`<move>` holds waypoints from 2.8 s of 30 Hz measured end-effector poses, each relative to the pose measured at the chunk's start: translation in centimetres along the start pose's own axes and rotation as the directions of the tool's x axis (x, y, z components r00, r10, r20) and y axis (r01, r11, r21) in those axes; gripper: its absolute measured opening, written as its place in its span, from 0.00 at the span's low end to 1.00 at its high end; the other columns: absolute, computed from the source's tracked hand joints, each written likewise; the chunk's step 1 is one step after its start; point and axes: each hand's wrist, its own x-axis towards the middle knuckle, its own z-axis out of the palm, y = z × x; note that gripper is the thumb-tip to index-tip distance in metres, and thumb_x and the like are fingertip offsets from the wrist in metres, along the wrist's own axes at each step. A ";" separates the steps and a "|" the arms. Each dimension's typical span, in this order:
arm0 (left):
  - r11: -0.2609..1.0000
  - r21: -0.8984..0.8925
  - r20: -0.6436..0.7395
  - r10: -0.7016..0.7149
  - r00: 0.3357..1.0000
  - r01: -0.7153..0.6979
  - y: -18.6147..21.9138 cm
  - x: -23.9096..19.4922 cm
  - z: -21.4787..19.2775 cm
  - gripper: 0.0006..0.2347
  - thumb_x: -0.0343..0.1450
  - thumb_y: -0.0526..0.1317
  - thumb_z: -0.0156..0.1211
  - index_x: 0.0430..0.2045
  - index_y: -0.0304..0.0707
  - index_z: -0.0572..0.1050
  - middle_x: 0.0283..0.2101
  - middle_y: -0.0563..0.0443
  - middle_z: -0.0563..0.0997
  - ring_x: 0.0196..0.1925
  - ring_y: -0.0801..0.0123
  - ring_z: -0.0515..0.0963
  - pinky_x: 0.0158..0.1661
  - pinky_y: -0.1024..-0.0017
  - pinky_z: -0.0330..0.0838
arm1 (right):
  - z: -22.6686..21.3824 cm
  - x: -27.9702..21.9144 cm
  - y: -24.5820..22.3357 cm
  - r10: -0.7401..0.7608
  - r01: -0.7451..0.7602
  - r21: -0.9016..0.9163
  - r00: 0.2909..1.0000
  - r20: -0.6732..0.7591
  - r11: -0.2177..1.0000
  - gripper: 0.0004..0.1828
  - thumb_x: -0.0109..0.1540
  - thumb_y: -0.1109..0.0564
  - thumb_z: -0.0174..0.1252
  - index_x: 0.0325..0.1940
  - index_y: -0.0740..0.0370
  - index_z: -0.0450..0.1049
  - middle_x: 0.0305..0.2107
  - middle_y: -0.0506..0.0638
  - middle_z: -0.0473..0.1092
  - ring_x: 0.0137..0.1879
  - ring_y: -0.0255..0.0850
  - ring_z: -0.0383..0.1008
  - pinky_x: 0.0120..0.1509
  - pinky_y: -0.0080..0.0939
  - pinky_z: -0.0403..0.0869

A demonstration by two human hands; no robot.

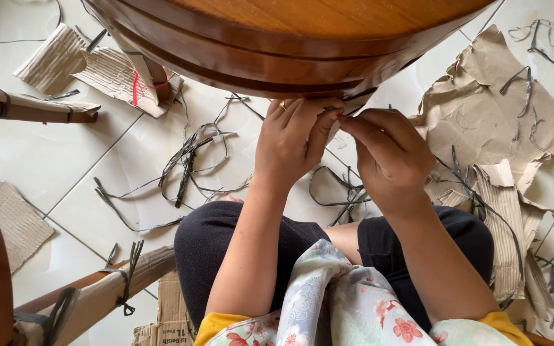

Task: Wrapping stool legs with protective cardboard and securing them with plastic ties

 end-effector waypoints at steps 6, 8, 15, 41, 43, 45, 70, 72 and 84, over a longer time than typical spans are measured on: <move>0.997 0.074 0.004 0.006 1.000 -0.006 -0.1 -0.1 -0.5 0.02 0.75 0.39 0.60 0.34 0.44 0.77 0.28 0.56 0.80 0.34 0.61 0.83 0.49 0.64 0.75 | 0.4 -0.2 0.3 -0.065 0.069 -0.063 0.996 0.058 0.996 0.12 0.68 0.77 0.52 0.43 0.73 0.81 0.31 0.59 0.67 0.31 0.51 0.68 0.33 0.48 0.73; 0.997 0.083 0.015 0.011 1.000 -0.012 0.1 0.1 -1.0 0.02 0.75 0.39 0.59 0.35 0.43 0.77 0.28 0.56 0.80 0.35 0.61 0.83 0.50 0.64 0.75 | 0.6 -0.4 0.2 -0.029 0.040 -0.098 0.994 0.105 0.994 0.10 0.68 0.76 0.52 0.44 0.73 0.79 0.33 0.58 0.66 0.34 0.52 0.70 0.37 0.48 0.75; 0.999 0.041 0.037 -0.011 0.999 0.009 0.4 0.6 -2.2 0.02 0.74 0.36 0.61 0.36 0.44 0.79 0.31 0.54 0.81 0.39 0.59 0.84 0.48 0.62 0.77 | -0.1 0.3 -0.8 0.179 -0.163 -0.077 0.931 0.318 0.984 0.06 0.69 0.74 0.50 0.43 0.71 0.71 0.35 0.56 0.62 0.41 0.61 0.72 0.47 0.54 0.76; 0.392 -0.757 0.045 -0.767 0.640 0.523 1.1 -2.9 1.8 0.06 0.77 0.43 0.59 0.35 0.42 0.75 0.34 0.56 0.81 0.40 0.82 0.79 0.49 0.78 0.75 | -0.4 -1.3 0.4 0.220 -0.221 0.007 0.972 0.085 0.975 0.02 0.67 0.72 0.67 0.41 0.71 0.82 0.31 0.53 0.73 0.35 0.46 0.74 0.41 0.43 0.76; 0.372 -0.774 0.046 -0.774 0.631 0.513 0.8 -2.9 2.5 0.06 0.77 0.44 0.58 0.35 0.43 0.74 0.34 0.58 0.80 0.40 0.83 0.78 0.49 0.79 0.74 | -0.5 -1.7 1.0 0.199 -0.198 -0.016 0.978 0.064 0.980 0.03 0.67 0.72 0.66 0.40 0.71 0.82 0.31 0.52 0.73 0.34 0.46 0.74 0.41 0.43 0.77; 0.325 -0.818 0.035 -0.795 0.605 0.474 -0.1 -3.1 3.5 0.07 0.78 0.45 0.58 0.35 0.45 0.73 0.34 0.60 0.79 0.39 0.84 0.76 0.48 0.81 0.73 | -0.5 -1.9 1.7 0.215 -0.215 -0.022 0.976 0.040 0.976 0.07 0.69 0.76 0.63 0.39 0.73 0.79 0.29 0.53 0.69 0.33 0.47 0.73 0.39 0.43 0.76; 0.731 -0.612 -0.088 -0.441 0.893 0.301 -0.7 -2.6 1.3 0.04 0.68 0.31 0.69 0.32 0.42 0.84 0.33 0.57 0.85 0.38 0.74 0.85 0.52 0.75 0.77 | -0.8 -3.2 1.1 0.277 -0.271 -0.072 0.956 0.095 0.960 0.06 0.71 0.72 0.58 0.40 0.70 0.74 0.30 0.53 0.64 0.32 0.44 0.67 0.39 0.41 0.72; 0.903 -0.349 -0.026 -0.276 0.961 0.250 -1.1 -2.0 0.3 0.06 0.67 0.38 0.72 0.35 0.52 0.84 0.32 0.62 0.85 0.40 0.71 0.83 0.58 0.69 0.69 | -1.6 -3.1 0.5 0.293 -0.290 -0.040 0.948 0.123 0.956 0.06 0.70 0.72 0.59 0.39 0.70 0.74 0.30 0.54 0.66 0.32 0.46 0.70 0.39 0.42 0.72; 0.993 -0.114 0.054 0.008 0.998 -0.002 -1.6 -0.7 -2.0 0.04 0.72 0.40 0.66 0.37 0.52 0.84 0.34 0.59 0.85 0.40 0.65 0.79 0.56 0.67 0.66 | 0.3 -0.1 -2.5 0.129 -0.127 -0.055 0.991 0.044 0.990 0.07 0.68 0.66 0.65 0.37 0.72 0.76 0.32 0.57 0.70 0.31 0.44 0.71 0.35 0.40 0.76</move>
